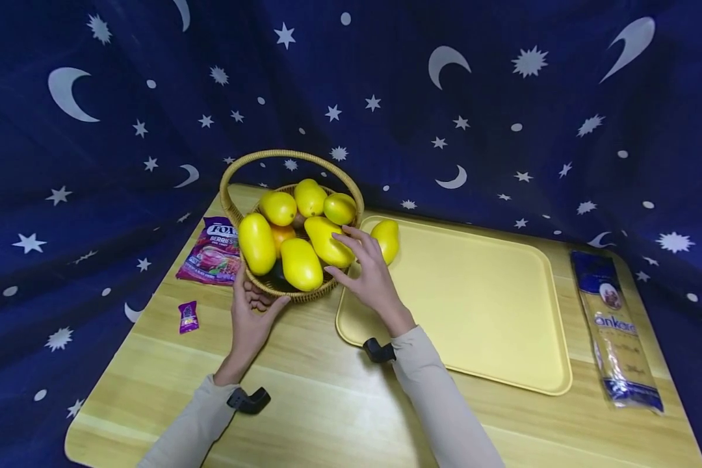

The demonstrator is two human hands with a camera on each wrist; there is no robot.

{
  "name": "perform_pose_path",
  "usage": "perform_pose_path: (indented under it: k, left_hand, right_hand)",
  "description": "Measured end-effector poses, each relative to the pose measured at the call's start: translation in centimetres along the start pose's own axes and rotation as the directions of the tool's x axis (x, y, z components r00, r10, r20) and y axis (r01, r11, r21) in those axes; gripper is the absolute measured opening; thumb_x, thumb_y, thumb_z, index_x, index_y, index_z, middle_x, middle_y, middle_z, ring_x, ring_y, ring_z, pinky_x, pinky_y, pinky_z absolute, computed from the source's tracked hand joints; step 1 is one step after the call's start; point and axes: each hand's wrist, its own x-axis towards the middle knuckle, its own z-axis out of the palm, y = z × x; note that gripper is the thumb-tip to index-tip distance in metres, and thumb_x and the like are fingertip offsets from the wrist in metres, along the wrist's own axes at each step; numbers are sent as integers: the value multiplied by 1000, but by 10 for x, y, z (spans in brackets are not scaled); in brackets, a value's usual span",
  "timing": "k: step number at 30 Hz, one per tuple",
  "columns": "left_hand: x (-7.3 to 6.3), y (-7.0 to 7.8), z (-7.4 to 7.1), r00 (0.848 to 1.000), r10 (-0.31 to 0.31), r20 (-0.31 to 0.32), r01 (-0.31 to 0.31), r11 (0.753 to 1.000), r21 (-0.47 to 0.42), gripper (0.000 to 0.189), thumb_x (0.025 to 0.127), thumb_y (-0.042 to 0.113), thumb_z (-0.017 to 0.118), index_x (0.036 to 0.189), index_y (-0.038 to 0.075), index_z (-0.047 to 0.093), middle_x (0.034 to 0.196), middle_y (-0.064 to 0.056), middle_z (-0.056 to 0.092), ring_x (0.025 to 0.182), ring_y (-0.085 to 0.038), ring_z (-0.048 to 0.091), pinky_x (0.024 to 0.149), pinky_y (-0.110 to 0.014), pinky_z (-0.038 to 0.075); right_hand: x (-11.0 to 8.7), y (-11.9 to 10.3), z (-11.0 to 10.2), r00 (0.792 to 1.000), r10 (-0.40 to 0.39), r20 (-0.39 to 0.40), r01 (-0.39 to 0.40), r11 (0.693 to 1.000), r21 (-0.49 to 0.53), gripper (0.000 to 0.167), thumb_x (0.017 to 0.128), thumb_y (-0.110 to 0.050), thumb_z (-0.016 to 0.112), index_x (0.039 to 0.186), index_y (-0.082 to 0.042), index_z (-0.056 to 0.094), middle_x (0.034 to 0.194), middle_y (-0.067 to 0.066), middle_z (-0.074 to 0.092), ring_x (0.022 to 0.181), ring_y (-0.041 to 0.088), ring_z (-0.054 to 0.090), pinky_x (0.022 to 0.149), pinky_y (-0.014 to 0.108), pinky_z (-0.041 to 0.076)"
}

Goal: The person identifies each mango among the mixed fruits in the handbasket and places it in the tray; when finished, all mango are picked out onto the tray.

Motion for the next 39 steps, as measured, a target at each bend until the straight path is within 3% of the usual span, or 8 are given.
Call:
perform_pose_path:
  k: [4,10,12,24,32,39]
  left_hand:
    - [3,-13,4,1000,12,2,-12,1000,-3,107,78,13,84,158,15,14,102,-13,48,79,-28,52,67,-34,46]
    - [-1,-20,0,1000,24,-2,-24,1000,-11,107,78,23,84,158,27,14,101,-8,49,78,-23,53,66,-29,46]
    - [-5,-21,-2,1000,28,-2,-28,1000,-7,106,78,25,84,157,29,14,100,-7,48,77,-20,52,65,-26,45]
    - [0,-21,0,996,91,3,-91,996,4,105,79,32,83,158,26,13,100,-6,49,77,-16,51,64,-22,45]
    - [2,-21,2,996,86,-3,-86,996,-6,105,79,31,83,158,28,13,100,-6,49,78,-17,51,64,-23,46]
    - [1,-23,1,996,93,-4,-93,996,-6,105,79,26,84,158,28,14,98,-6,50,76,-18,53,63,-26,45]
  right_hand:
    - [5,5,2,1000,25,16,-25,1000,-2,59,82,-16,80,136,-17,56,144,10,46,128,29,44,81,40,48]
    - [1,7,10,997,54,58,-54,999,3,59,84,-21,79,138,-20,55,146,11,42,134,28,43,103,48,44]
    - [-2,7,13,996,67,57,-68,998,19,58,85,-20,78,138,-20,55,146,11,41,134,28,44,103,48,44]
    - [1,6,11,997,73,18,-74,996,56,50,85,-15,77,132,-17,60,141,12,46,126,28,50,94,43,49]
    - [-3,4,5,997,72,-10,-71,994,89,49,81,-11,78,127,-14,62,139,11,49,121,27,52,82,33,47]
    - [-10,4,3,996,76,-44,-71,992,108,49,78,-10,80,124,-13,64,137,11,51,121,28,52,79,33,45]
